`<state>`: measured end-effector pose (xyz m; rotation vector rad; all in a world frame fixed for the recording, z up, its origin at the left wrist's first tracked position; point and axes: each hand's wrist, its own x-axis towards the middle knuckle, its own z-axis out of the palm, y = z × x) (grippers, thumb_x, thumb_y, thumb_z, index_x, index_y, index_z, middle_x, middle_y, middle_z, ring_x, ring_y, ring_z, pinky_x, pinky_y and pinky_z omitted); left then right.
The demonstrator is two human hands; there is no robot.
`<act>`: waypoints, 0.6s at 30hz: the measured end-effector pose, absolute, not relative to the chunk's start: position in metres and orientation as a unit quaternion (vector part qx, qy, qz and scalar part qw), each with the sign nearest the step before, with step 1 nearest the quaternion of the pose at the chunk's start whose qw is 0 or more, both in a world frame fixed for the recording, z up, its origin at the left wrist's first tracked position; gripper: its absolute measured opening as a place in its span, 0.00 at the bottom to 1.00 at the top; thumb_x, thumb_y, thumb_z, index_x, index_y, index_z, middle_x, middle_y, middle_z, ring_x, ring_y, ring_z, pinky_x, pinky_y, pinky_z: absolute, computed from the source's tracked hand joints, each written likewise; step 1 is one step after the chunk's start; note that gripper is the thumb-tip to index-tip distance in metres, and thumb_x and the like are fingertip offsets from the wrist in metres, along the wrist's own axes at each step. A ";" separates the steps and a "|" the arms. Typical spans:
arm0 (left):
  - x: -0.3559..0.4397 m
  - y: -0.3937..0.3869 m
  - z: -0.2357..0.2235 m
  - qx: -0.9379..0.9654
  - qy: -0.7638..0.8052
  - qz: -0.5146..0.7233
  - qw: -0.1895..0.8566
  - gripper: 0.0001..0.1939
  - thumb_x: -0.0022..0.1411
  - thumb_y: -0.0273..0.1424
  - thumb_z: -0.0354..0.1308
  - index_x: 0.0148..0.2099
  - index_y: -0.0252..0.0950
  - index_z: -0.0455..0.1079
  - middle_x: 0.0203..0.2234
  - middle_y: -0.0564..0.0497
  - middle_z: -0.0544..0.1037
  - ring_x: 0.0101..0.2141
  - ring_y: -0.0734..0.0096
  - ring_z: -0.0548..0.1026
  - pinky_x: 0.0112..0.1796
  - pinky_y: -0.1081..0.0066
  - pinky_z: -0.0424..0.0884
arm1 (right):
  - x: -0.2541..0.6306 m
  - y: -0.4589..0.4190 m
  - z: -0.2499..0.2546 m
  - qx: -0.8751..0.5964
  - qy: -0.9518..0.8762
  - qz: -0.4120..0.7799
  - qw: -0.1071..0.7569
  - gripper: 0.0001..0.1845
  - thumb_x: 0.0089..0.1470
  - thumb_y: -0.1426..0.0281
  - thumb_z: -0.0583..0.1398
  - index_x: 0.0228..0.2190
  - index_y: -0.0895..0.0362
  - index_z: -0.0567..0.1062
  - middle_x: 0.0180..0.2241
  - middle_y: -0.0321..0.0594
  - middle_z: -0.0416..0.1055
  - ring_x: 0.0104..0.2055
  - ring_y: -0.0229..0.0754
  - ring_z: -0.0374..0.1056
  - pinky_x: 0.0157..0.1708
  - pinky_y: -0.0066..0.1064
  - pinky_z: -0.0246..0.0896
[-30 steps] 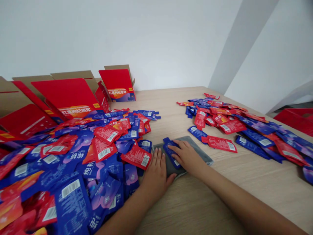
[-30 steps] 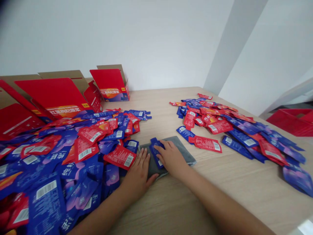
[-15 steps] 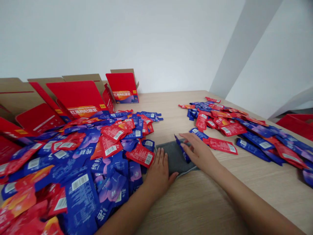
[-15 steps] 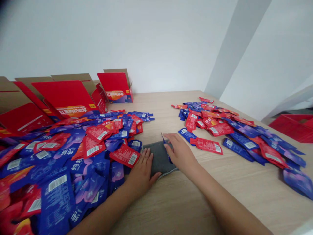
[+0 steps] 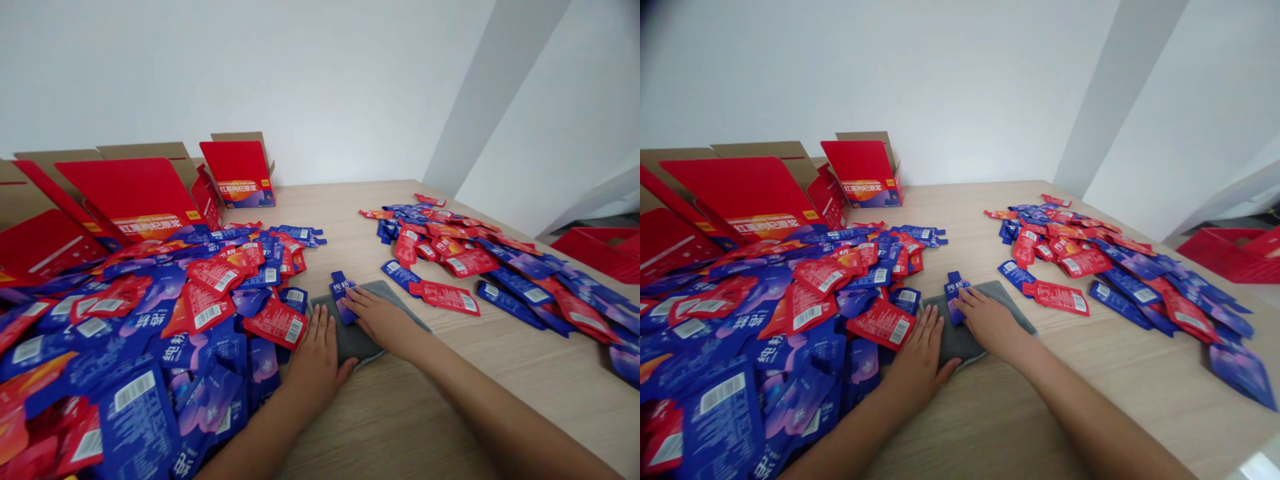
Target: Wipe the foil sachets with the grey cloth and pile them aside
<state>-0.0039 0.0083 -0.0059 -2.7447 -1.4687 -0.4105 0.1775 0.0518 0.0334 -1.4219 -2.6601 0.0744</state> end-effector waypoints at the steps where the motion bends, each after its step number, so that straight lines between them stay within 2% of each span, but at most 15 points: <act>1: -0.004 0.009 -0.006 -0.875 -0.467 -0.130 0.003 0.37 0.62 0.46 0.51 0.60 0.18 0.55 0.60 0.25 0.53 0.61 0.42 0.48 0.55 0.48 0.58 | 0.177 0.056 0.032 -0.481 -0.874 0.017 0.067 0.25 0.54 0.78 0.52 0.54 0.61 0.67 0.59 0.49 0.60 0.62 0.48 0.54 0.59 0.41 0.54; 5: -0.004 0.009 -0.007 -0.873 -0.467 -0.139 0.005 0.36 0.62 0.46 0.50 0.60 0.19 0.55 0.60 0.26 0.54 0.61 0.44 0.49 0.55 0.48 0.57 | 0.179 0.059 0.025 -0.495 -0.863 0.001 0.106 0.26 0.54 0.81 0.50 0.53 0.62 0.69 0.57 0.48 0.64 0.61 0.46 0.56 0.59 0.39 0.54; 8: -0.004 0.008 -0.006 -0.870 -0.470 -0.146 0.000 0.35 0.62 0.46 0.50 0.60 0.20 0.55 0.60 0.26 0.54 0.61 0.45 0.49 0.55 0.48 0.57 | 0.188 0.054 0.027 -0.480 -0.865 0.004 0.145 0.24 0.53 0.81 0.49 0.49 0.60 0.73 0.54 0.47 0.68 0.58 0.46 0.60 0.56 0.41 0.58; 11: -0.004 0.008 -0.004 -0.869 -0.475 -0.141 -0.008 0.36 0.62 0.46 0.51 0.60 0.20 0.55 0.60 0.26 0.54 0.61 0.44 0.49 0.55 0.49 0.58 | 0.197 0.048 0.041 -0.456 -0.870 0.000 0.186 0.19 0.49 0.81 0.51 0.35 0.58 0.79 0.47 0.46 0.74 0.56 0.47 0.62 0.54 0.43 0.61; 14: -0.004 0.008 -0.004 -0.867 -0.477 -0.141 -0.018 0.36 0.61 0.46 0.52 0.60 0.20 0.55 0.60 0.26 0.53 0.61 0.44 0.50 0.55 0.49 0.58 | 0.198 0.040 0.060 -0.383 -0.897 0.027 0.218 0.18 0.43 0.84 0.52 0.23 0.55 0.78 0.36 0.41 0.78 0.52 0.46 0.66 0.51 0.42 0.63; 16: -0.004 0.008 -0.004 -0.866 -0.478 -0.145 -0.024 0.36 0.61 0.46 0.52 0.60 0.20 0.55 0.61 0.26 0.53 0.61 0.43 0.49 0.55 0.48 0.57 | 0.193 0.035 0.068 -0.317 -0.914 0.053 0.250 0.18 0.42 0.84 0.52 0.23 0.54 0.76 0.30 0.38 0.78 0.45 0.43 0.70 0.52 0.42 0.61; 18: -0.004 0.007 -0.004 -0.866 -0.477 -0.147 -0.028 0.37 0.61 0.45 0.52 0.60 0.19 0.54 0.61 0.26 0.53 0.61 0.44 0.49 0.56 0.48 0.57 | 0.188 0.030 0.070 -0.274 -0.916 0.061 0.288 0.17 0.44 0.84 0.52 0.25 0.54 0.76 0.29 0.37 0.77 0.39 0.40 0.72 0.52 0.42 0.61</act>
